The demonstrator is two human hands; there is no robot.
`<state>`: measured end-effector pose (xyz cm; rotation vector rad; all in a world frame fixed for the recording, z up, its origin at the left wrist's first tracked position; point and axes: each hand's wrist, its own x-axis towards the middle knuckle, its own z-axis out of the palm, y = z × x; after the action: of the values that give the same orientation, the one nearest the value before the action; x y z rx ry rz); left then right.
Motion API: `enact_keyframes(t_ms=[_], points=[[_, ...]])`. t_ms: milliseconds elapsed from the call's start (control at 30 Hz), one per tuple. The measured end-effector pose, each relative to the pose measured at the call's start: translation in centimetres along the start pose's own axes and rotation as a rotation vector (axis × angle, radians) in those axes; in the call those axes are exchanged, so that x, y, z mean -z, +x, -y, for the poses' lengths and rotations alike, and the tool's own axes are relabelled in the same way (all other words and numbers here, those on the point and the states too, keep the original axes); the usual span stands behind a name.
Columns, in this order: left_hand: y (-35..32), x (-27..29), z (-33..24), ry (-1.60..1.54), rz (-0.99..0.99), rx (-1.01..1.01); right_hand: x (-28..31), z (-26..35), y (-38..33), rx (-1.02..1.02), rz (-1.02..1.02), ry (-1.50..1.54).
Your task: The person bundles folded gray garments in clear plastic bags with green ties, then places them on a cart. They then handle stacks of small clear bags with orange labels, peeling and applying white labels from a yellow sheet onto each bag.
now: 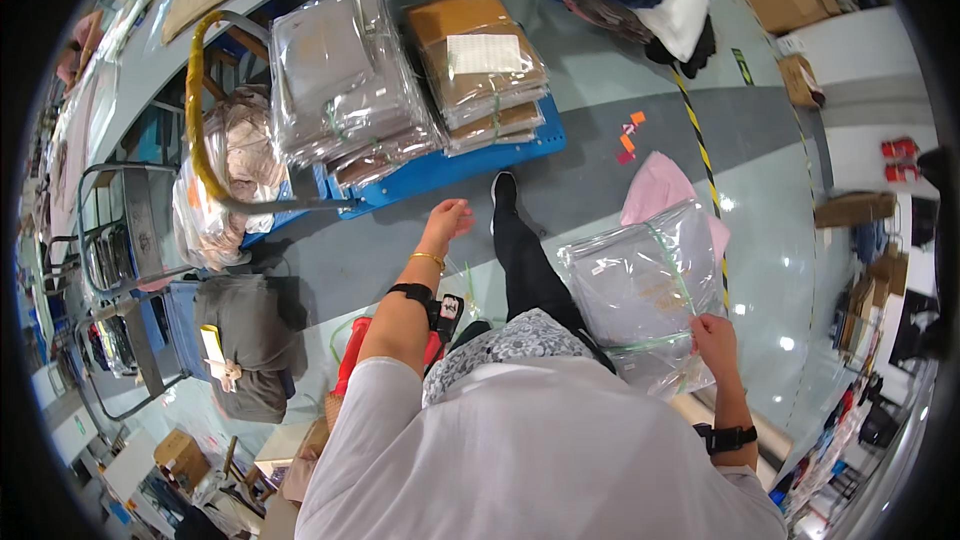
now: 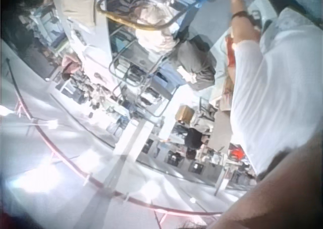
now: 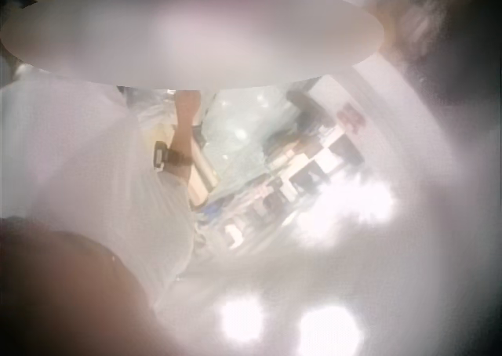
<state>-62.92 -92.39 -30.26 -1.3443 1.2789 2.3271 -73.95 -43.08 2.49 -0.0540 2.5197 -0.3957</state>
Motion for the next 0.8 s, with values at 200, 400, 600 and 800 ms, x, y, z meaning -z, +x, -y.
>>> enact_keyframes(t_ms=[200,400,600,800], points=[[11.9,-5.2,-3.9,-0.262,-0.094,0.143,3.1,10.7,18.3,-0.038,0.102,0.180],[21.5,-9.7,-4.3,-0.673,-0.080,0.185,4.7,24.7,31.2,0.056,0.125,0.207],[20.1,-12.5,-7.9,-0.658,0.108,0.368,4.7,38.5,41.9,0.190,0.226,0.268],[19.9,-8.8,-10.7,-1.247,-0.030,-0.024,-0.4,49.2,49.2,0.205,0.399,0.252]])
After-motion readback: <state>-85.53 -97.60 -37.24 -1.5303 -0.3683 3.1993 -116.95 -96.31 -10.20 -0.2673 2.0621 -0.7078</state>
